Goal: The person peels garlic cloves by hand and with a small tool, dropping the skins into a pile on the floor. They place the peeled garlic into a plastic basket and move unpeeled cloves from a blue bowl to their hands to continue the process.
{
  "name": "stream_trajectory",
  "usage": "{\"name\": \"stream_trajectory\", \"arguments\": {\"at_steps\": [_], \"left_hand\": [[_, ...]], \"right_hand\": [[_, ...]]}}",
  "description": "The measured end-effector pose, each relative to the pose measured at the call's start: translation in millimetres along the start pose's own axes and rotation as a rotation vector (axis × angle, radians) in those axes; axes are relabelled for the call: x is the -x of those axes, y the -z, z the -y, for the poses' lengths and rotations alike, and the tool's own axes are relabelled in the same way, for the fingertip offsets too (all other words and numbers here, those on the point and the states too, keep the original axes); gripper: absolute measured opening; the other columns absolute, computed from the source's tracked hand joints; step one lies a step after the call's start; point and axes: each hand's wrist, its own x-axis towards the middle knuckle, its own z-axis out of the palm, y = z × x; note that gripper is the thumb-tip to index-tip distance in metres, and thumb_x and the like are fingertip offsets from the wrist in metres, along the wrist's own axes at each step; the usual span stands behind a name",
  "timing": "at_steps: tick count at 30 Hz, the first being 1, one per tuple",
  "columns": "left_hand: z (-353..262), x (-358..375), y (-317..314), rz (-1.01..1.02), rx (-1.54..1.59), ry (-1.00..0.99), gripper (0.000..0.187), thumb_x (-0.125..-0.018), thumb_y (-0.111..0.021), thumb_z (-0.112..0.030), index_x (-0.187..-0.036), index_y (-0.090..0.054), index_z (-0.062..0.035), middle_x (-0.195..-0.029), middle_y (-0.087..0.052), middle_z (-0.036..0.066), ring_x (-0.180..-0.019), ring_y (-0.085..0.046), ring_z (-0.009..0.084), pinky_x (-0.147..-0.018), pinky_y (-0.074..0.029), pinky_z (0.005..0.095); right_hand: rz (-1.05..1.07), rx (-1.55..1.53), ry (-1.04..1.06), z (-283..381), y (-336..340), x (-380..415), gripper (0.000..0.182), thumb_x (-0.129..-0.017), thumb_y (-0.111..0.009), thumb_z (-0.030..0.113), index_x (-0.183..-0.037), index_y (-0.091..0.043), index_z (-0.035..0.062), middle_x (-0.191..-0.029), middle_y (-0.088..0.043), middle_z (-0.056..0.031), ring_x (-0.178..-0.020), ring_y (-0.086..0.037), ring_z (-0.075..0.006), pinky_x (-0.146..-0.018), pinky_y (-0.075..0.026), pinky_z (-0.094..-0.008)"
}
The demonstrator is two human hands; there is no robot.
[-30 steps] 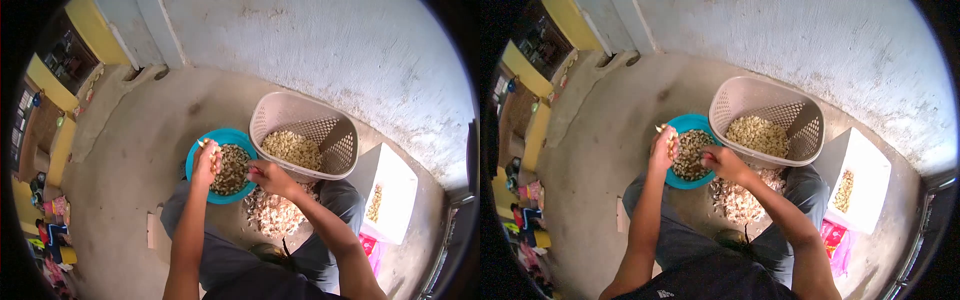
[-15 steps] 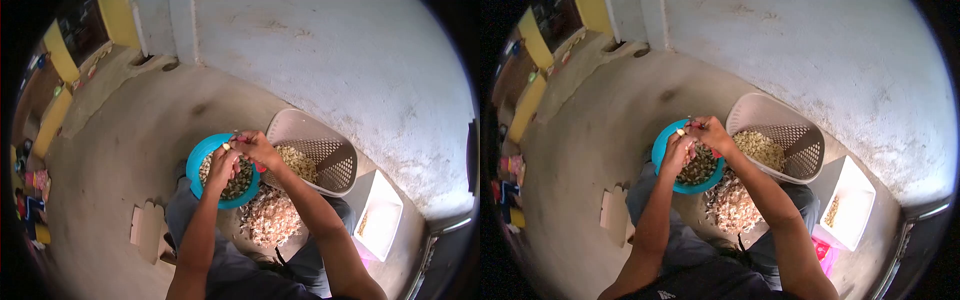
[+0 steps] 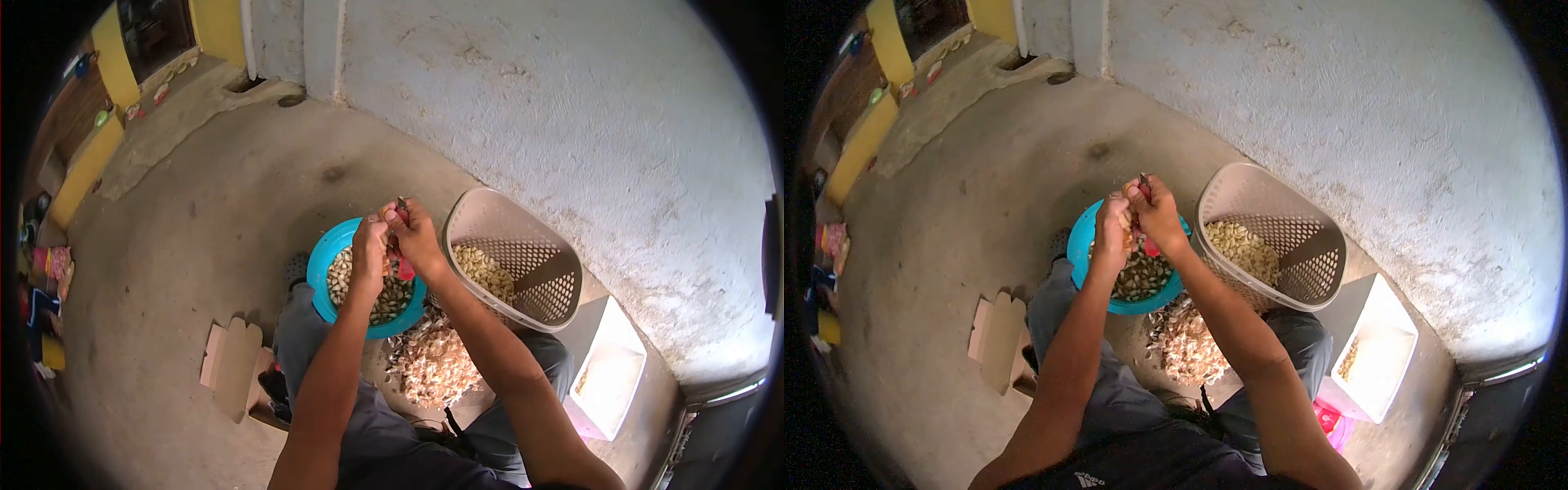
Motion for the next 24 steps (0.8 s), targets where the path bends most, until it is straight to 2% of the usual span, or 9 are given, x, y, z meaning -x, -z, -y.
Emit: {"name": "stream_trajectory", "arguments": {"at_steps": [4,5,8,9,12,19,22,23,24], "left_hand": [[-1.0,-1.8,1.0,0.019,0.057,0.001,0.055,-0.104,-0.038,-0.049,-0.131,-0.064,-0.0083,-0.067,-0.055,0.001,-0.049,-0.053,0.0118,-0.036,-0.036,0.0257],[-0.8,-1.3,1.7,0.002,0.121,0.026,0.047,-0.103,-0.044,-0.046,-0.119,-0.066,-0.0084,-0.064,-0.052,0.000,-0.049,-0.052,0.0121,-0.036,-0.035,0.0263],[8.3,-10.9,6.3,-0.146,0.184,0.099,0.034,-0.103,-0.051,-0.042,-0.105,-0.064,-0.0102,-0.065,-0.052,0.000,-0.051,-0.052,0.0125,-0.037,-0.036,0.0271],[6.9,-10.3,7.6,-0.098,0.178,0.071,0.023,-0.100,-0.059,-0.034,-0.096,-0.058,-0.0115,-0.067,-0.053,0.001,-0.053,-0.053,0.0128,-0.038,-0.037,0.0273],[11.3,-11.0,3.0,-0.187,0.167,0.071,0.017,-0.098,-0.062,-0.029,-0.100,-0.059,-0.0116,-0.070,-0.055,0.001,-0.055,-0.053,0.0126,-0.038,-0.037,0.0269],[22.9,-9.7,0.3,-0.036,0.183,0.120,0.021,-0.094,-0.072,-0.025,-0.098,-0.061,-0.0076,-0.075,-0.063,0.005,-0.056,-0.063,0.0165,-0.036,-0.041,0.0271],[27.1,0.2,-9.4,0.056,0.113,0.159,0.018,-0.094,-0.071,-0.023,-0.093,-0.062,-0.0080,-0.075,-0.063,0.005,-0.059,-0.064,0.0162,-0.039,-0.044,0.0251],[29.5,3.6,-13.8,0.079,0.131,0.147,0.022,-0.094,-0.073,-0.022,-0.103,-0.066,-0.0039,-0.077,-0.064,0.005,-0.060,-0.066,0.0158,-0.036,-0.043,0.0248],[30.7,6.8,-17.4,0.108,0.103,0.155,0.023,-0.094,-0.073,-0.022,-0.105,-0.067,-0.0035,-0.077,-0.064,0.004,-0.061,-0.066,0.0155,-0.037,-0.043,0.0243]], "right_hand": [[0.004,-0.029,-0.062,8.7,-1.4,4.0,0.017,-0.104,-0.061,0.019,-0.107,-0.055,0.0030,-0.084,-0.064,-0.0041,-0.058,-0.057,-0.0087,-0.046,-0.046,-0.0257],[0.011,-0.050,-0.076,13.2,-2.0,4.8,0.017,-0.105,-0.061,0.020,-0.107,-0.056,0.0040,-0.086,-0.064,-0.0041,-0.058,-0.056,-0.0081,-0.046,-0.045,-0.0255],[0.024,-0.086,-0.088,1.5,4.9,0.3,0.019,-0.105,-0.061,0.022,-0.108,-0.056,0.0039,-0.087,-0.065,-0.0041,-0.061,-0.060,-0.0101,-0.047,-0.046,-0.0252],[0.004,-0.120,-0.125,6.2,6.3,1.5,0.020,-0.105,-0.061,0.023,-0.108,-0.056,0.0040,-0.087,-0.065,-0.0042,-0.062,-0.062,-0.0109,-0.047,-0.047,-0.0254],[-0.035,-0.208,-0.208,12.0,13.4,5.7,0.021,-0.105,-0.061,0.024,-0.109,-0.057,0.0042,-0.088,-0.066,-0.0044,-0.065,-0.066,-0.0131,-0.048,-0.048,-0.0258],[0.027,-0.214,-0.170,18.1,51.9,28.5,0.017,-0.103,-0.064,0.017,-0.109,-0.058,0.0031,-0.087,-0.067,-0.0057,-0.066,-0.067,-0.0128,-0.050,-0.049,-0.0251],[0.001,-0.196,-0.197,30.9,73.1,55.9,0.017,-0.100,-0.066,0.013,-0.112,-0.059,0.0014,-0.082,-0.068,-0.0073,-0.063,-0.065,-0.0120,-0.051,-0.049,-0.0245],[-0.008,-0.222,-0.212,31.8,80.0,64.6,0.018,-0.100,-0.066,0.012,-0.113,-0.060,0.0014,-0.081,-0.068,-0.0075,-0.062,-0.065,-0.0120,-0.051,-0.049,-0.0243],[-0.019,-0.248,-0.226,30.6,88.5,72.9,0.018,-0.100,-0.065,0.012,-0.114,-0.060,0.0013,-0.081,-0.068,-0.0076,-0.062,-0.065,-0.0121,-0.051,-0.049,-0.0242]]}}
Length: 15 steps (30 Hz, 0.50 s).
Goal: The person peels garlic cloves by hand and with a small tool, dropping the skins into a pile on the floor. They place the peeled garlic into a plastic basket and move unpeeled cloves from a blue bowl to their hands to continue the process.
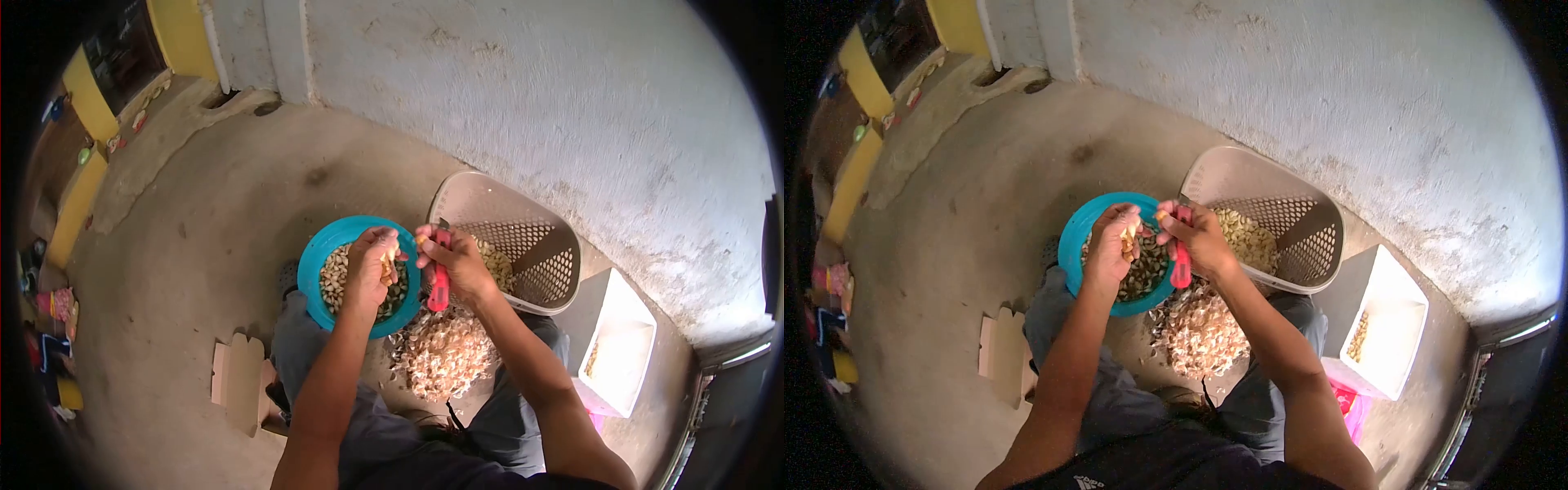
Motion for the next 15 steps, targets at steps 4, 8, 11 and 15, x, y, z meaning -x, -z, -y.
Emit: {"name": "stream_trajectory", "arguments": {"at_steps": [4,8,11,15], "left_hand": [[15.9,9.3,-11.8,0.106,-0.161,0.073,0.024,-0.095,-0.071,-0.019,-0.112,-0.070,-0.0024,-0.078,-0.064,0.003,-0.063,-0.067,0.0141,-0.039,-0.044,0.0221],[51.3,5.1,-10.3,0.095,0.144,0.361,0.017,-0.095,-0.068,-0.023,-0.092,-0.063,-0.0073,-0.076,-0.062,0.003,-0.056,-0.060,0.0123,-0.036,-0.040,0.0234],[64.0,2.4,-19.0,0.124,0.327,0.488,0.024,-0.100,-0.061,-0.025,-0.106,-0.067,-0.0026,-0.071,-0.062,0.003,-0.052,-0.058,0.0128,-0.036,-0.040,0.0239],[73.0,2.7,-34.0,0.135,0.318,0.476,0.037,-0.102,-0.057,-0.025,-0.128,-0.065,0.0011,-0.074,-0.065,0.003,-0.056,-0.060,0.0136,-0.040,-0.043,0.0236]], "right_hand": [[-0.114,-0.180,0.004,-17.4,24.6,22.4,0.022,-0.101,-0.066,0.016,-0.116,-0.061,0.0009,-0.079,-0.068,-0.0083,-0.056,-0.062,-0.0135,-0.048,-0.048,-0.0256],[0.011,-0.283,-0.101,-22.0,43.3,31.0,0.021,-0.101,-0.065,0.017,-0.114,-0.061,-0.0001,-0.079,-0.068,-0.0073,-0.059,-0.064,-0.0146,-0.049,-0.050,-0.0254],[0.011,-0.147,-0.022,-21.6,40.2,37.0,0.017,-0.102,-0.064,0.017,-0.108,-0.060,0.0012,-0.079,-0.068,-0.0071,-0.059,-0.063,-0.0124,-0.051,-0.049,-0.0244],[-0.031,-0.068,0.038,-17.1,45.0,36.8,0.013,-0.103,-0.063,0.013,-0.108,-0.058,0.0018,-0.076,-0.064,-0.0045,-0.058,-0.059,-0.0105,-0.052,-0.050,-0.0241]]}}
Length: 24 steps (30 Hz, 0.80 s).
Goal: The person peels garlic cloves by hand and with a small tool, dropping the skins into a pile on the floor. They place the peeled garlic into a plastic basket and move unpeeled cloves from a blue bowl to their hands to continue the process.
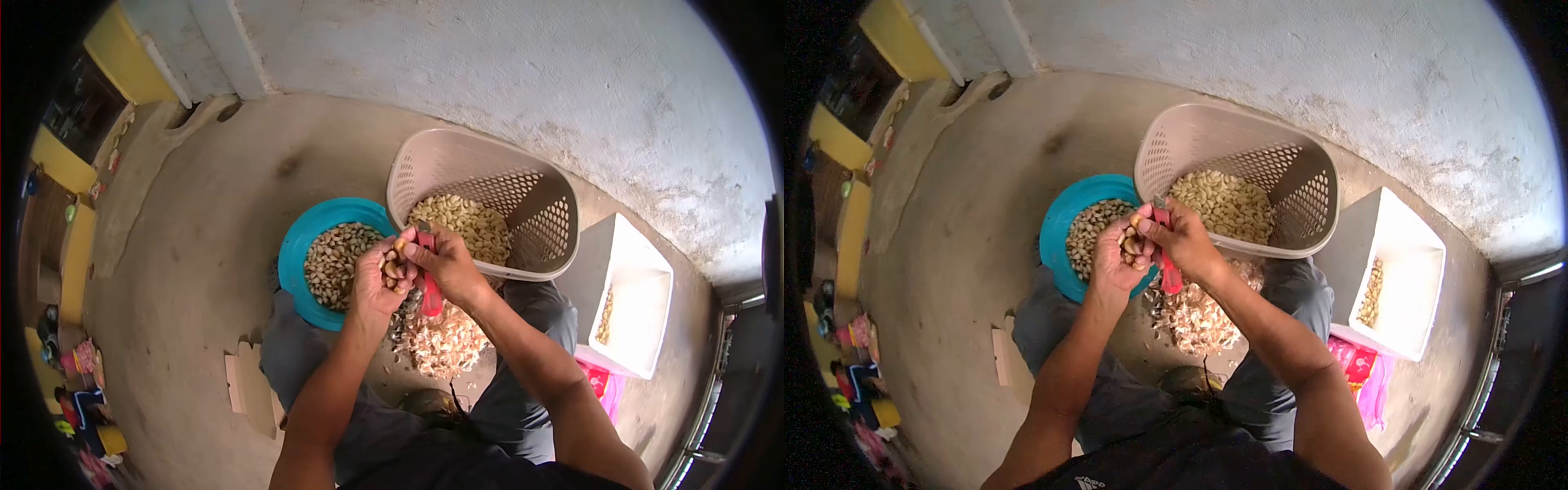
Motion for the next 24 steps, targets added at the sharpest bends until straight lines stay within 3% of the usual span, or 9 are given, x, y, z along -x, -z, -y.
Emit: {"name": "stream_trajectory", "arguments": {"at_steps": [4,9,15,18,21,22,24], "left_hand": [[8.8,-3.4,-11.4,0.030,-0.095,-0.020,0.033,-0.102,-0.059,-0.024,-0.125,-0.067,-0.0023,-0.079,-0.065,0.001,-0.064,-0.060,0.0096,-0.045,-0.043,0.0212],[9.1,-3.9,-9.3,0.102,-0.217,-0.085,0.029,-0.102,-0.062,-0.022,-0.122,-0.068,-0.0037,-0.080,-0.063,0.000,-0.062,-0.059,0.0091,-0.044,-0.043,0.0217],[9.9,1.8,-10.9,0.078,-0.283,-0.101,0.025,-0.102,-0.062,-0.022,-0.117,-0.068,-0.0026,-0.083,-0.063,0.002,-0.063,-0.060,0.0097,-0.044,-0.043,0.0228],[4.1,-3.6,2.3,0.077,-0.236,-0.121,0.023,-0.102,-0.062,-0.022,-0.114,-0.067,-0.0032,-0.091,-0.066,0.005,-0.066,-0.059,0.0097,-0.045,-0.043,0.0226],[-5.7,0.4,-3.6,0.122,-0.200,-0.137,0.020,-0.101,-0.063,-0.020,-0.109,-0.067,-0.0030,-0.096,-0.068,0.008,-0.065,-0.060,0.0096,-0.042,-0.043,0.0223],[-8.9,3.3,-5.3,0.141,-0.199,-0.139,0.020,-0.101,-0.063,-0.020,-0.110,-0.068,-0.0025,-0.098,-0.069,0.009,-0.065,-0.060,0.0097,-0.041,-0.043,0.0222],[-12.5,5.4,-7.0,0.192,-0.213,-0.151,0.021,-0.101,-0.064,-0.019,-0.111,-0.068,-0.0010,-0.101,-0.070,0.011,-0.064,-0.060,0.0099,-0.040,-0.043,0.0221]], "right_hand": [[-0.079,-0.018,0.010,9.7,11.3,0.8,0.015,-0.103,-0.063,0.013,-0.107,-0.057,0.0008,-0.077,-0.062,-0.0032,-0.057,-0.056,-0.0094,-0.048,-0.046,-0.0240],[-0.192,-0.040,0.007,6.7,10.6,3.3,0.020,-0.103,-0.063,0.014,-0.109,-0.051,-0.0006,-0.076,-0.063,-0.0061,-0.056,-0.056,-0.0101,-0.044,-0.042,-0.0246],[-0.173,0.073,-0.028,-1.3,13.0,6.0,0.020,-0.103,-0.062,0.014,-0.108,-0.049,-0.0003,-0.076,-0.061,-0.0058,-0.054,-0.055,-0.0111,-0.046,-0.043,-0.0254],[-0.115,0.152,-0.117,9.5,14.0,10.7,0.020,-0.104,-0.062,0.014,-0.112,-0.053,-0.0016,-0.076,-0.060,-0.0049,-0.058,-0.056,-0.0116,-0.050,-0.045,-0.0260],[0.031,0.195,-0.018,20.2,27.4,16.5,0.022,-0.104,-0.061,0.014,-0.118,-0.060,-0.0031,-0.077,-0.059,-0.0027,-0.063,-0.058,-0.0115,-0.056,-0.047,-0.0264],[0.042,0.341,0.072,23.6,30.9,17.5,0.023,-0.104,-0.061,0.013,-0.121,-0.065,-0.0019,-0.079,-0.059,-0.0008,-0.066,-0.057,-0.0100,-0.060,-0.047,-0.0262],[0.053,0.486,0.011,40.1,37.5,26.4,0.023,-0.103,-0.061,0.012,-0.122,-0.066,-0.0009,-0.082,-0.060,-0.0003,-0.068,-0.056,-0.0089,-0.061,-0.046,-0.0258]]}}
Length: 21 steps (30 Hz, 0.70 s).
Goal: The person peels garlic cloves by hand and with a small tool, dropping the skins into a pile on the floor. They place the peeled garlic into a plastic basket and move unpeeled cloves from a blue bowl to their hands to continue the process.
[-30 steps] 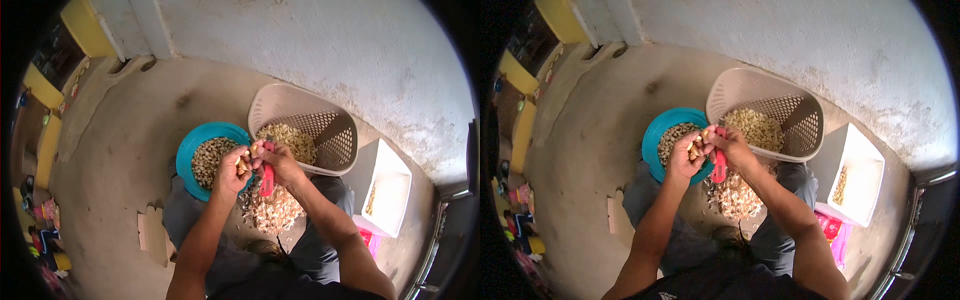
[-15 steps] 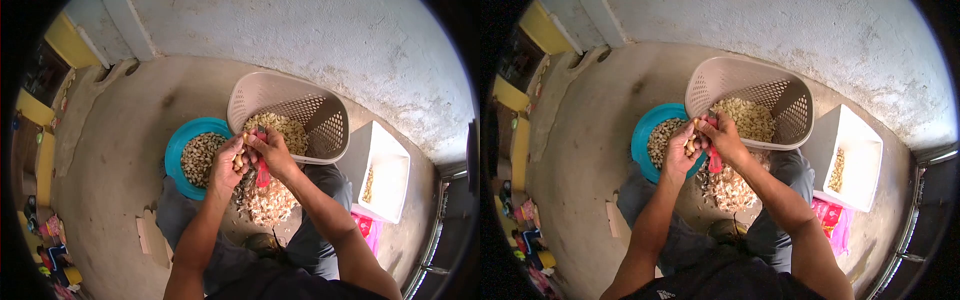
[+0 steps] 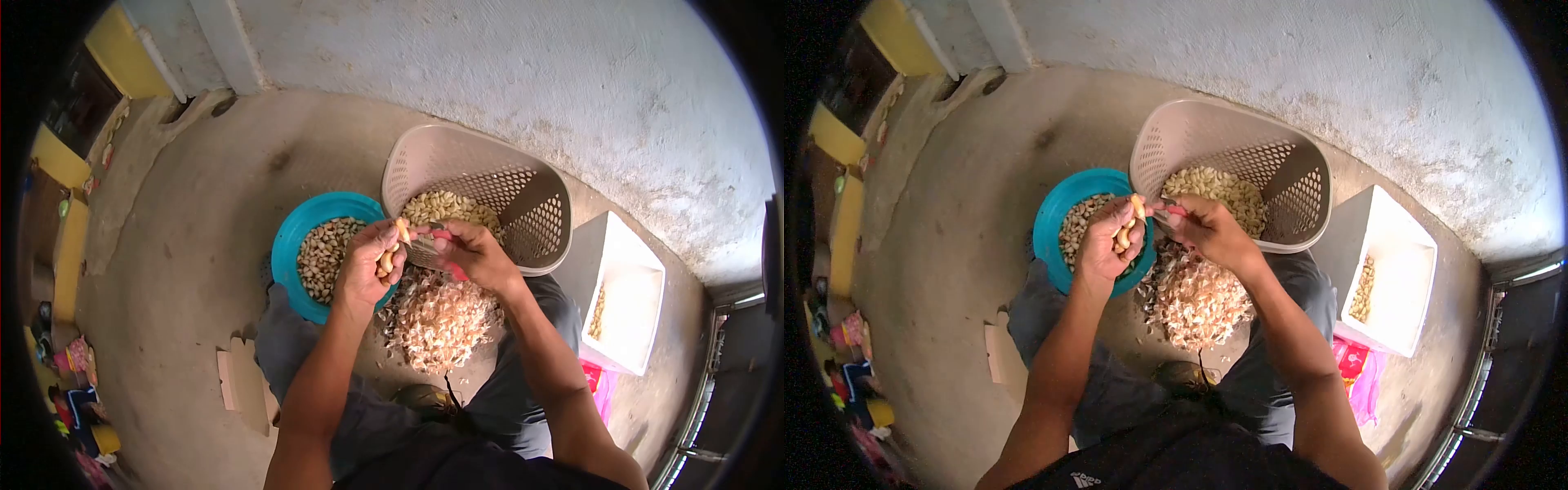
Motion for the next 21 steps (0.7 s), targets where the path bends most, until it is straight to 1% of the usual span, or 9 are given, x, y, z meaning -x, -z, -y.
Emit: {"name": "stream_trajectory", "arguments": {"at_steps": [1,2,5,6,8,11,14,18,21], "left_hand": [[-1.2,0.6,1.0,0.032,-0.019,-0.004,0.022,-0.100,-0.064,-0.018,-0.112,-0.068,0.0001,-0.102,-0.071,0.012,-0.063,-0.060,0.0099,-0.039,-0.043,0.0221],[-1.9,2.4,2.1,0.062,-0.040,-0.001,0.023,-0.100,-0.064,-0.018,-0.112,-0.068,0.0012,-0.103,-0.071,0.013,-0.063,-0.060,0.0100,-0.039,-0.043,0.0220],[-0.2,6.7,-5.2,0.042,-0.118,0.032,0.025,-0.099,-0.064,-0.015,-0.114,-0.068,0.0044,-0.101,-0.071,0.014,-0.062,-0.060,0.0101,-0.039,-0.045,0.0225],[0.3,6.9,-9.1,0.040,-0.108,0.050,0.026,-0.096,-0.063,-0.011,-0.115,-0.067,0.0070,-0.095,-0.070,0.014,-0.061,-0.060,0.0101,-0.038,-0.045,0.0228],[7.2,5.0,-3.0,0.046,-0.127,0.054,0.027,-0.095,-0.063,-0.011,-0.115,-0.067,0.0078,-0.091,-0.070,0.013,-0.060,-0.060,0.0104,-0.038,-0.046,0.0233],[9.3,4.3,-10.8,0.016,-0.178,0.054,0.029,-0.092,-0.062,-0.009,-0.114,-0.066,0.0100,-0.083,-0.068,0.011,-0.056,-0.060,0.0115,-0.038,-0.046,0.0241],[9.4,4.5,-13.6,0.016,-0.234,0.067,0.028,-0.091,-0.059,-0.007,-0.112,-0.065,0.0107,-0.080,-0.066,0.010,-0.057,-0.060,0.0122,-0.037,-0.045,0.0244],[11.4,8.5,-18.5,-0.029,-0.229,0.102,0.024,-0.093,-0.060,-0.009,-0.107,-0.066,0.0089,-0.078,-0.064,0.009,-0.056,-0.059,0.0123,-0.037,-0.044,0.0247],[12.7,8.4,-19.8,-0.052,-0.213,0.099,0.023,-0.095,-0.060,-0.011,-0.106,-0.066,0.0078,-0.076,-0.063,0.009,-0.054,-0.057,0.0123,-0.037,-0.044,0.0251]], "right_hand": [[0.009,0.063,-0.030,4.8,2.3,4.2,0.023,-0.103,-0.061,0.012,-0.123,-0.066,-0.0004,-0.083,-0.060,-0.0001,-0.068,-0.055,-0.0084,-0.062,-0.046,-0.0256],[-0.032,0.051,-0.108,4.5,0.9,7.6,0.020,-0.103,-0.062,0.012,-0.119,-0.066,-0.0003,-0.086,-0.059,0.0008,-0.073,-0.053,-0.0060,-0.063,-0.045,-0.0258],[-0.188,0.107,-0.003,-12.9,-8.0,11.1,0.019,-0.102,-0.064,0.018,-0.108,-0.066,-0.0008,-0.080,-0.059,-0.0029,-0.065,-0.054,-0.0095,-0.059,-0.045,-0.0279],[-0.177,0.243,0.089,-11.0,-8.5,9.9,0.021,-0.100,-0.066,0.018,-0.106,-0.065,-0.0017,-0.082,-0.061,-0.0072,-0.069,-0.058,-0.0168,-0.062,-0.047,-0.0318],[-0.161,0.509,0.265,-4.7,-9.8,7.7,0.025,-0.096,-0.070,0.019,-0.102,-0.063,-0.0035,-0.087,-0.066,-0.0160,-0.077,-0.066,-0.0315,-0.069,-0.051,-0.0397],[-0.153,0.573,0.261,-2.7,-7.7,4.1,0.031,-0.093,-0.074,0.024,-0.097,-0.061,-0.0041,-0.091,-0.065,-0.0239,-0.085,-0.066,-0.0441,-0.074,-0.052,-0.0459],[-0.136,0.578,0.226,-5.1,-4.6,3.9,0.034,-0.092,-0.074,0.028,-0.094,-0.060,-0.0039,-0.090,-0.066,-0.0234,-0.086,-0.068,-0.0431,-0.074,-0.052,-0.0474],[-0.139,0.593,0.176,-5.2,-4.6,9.1,0.035,-0.093,-0.073,0.030,-0.093,-0.060,-0.0033,-0.091,-0.067,-0.0233,-0.086,-0.068,-0.0441,-0.073,-0.053,-0.0493],[-0.159,0.634,0.212,-3.6,-5.3,11.0,0.036,-0.093,-0.072,0.031,-0.093,-0.059,-0.0029,-0.091,-0.067,-0.0231,-0.086,-0.068,-0.0450,-0.072,-0.053,-0.0504]]}}
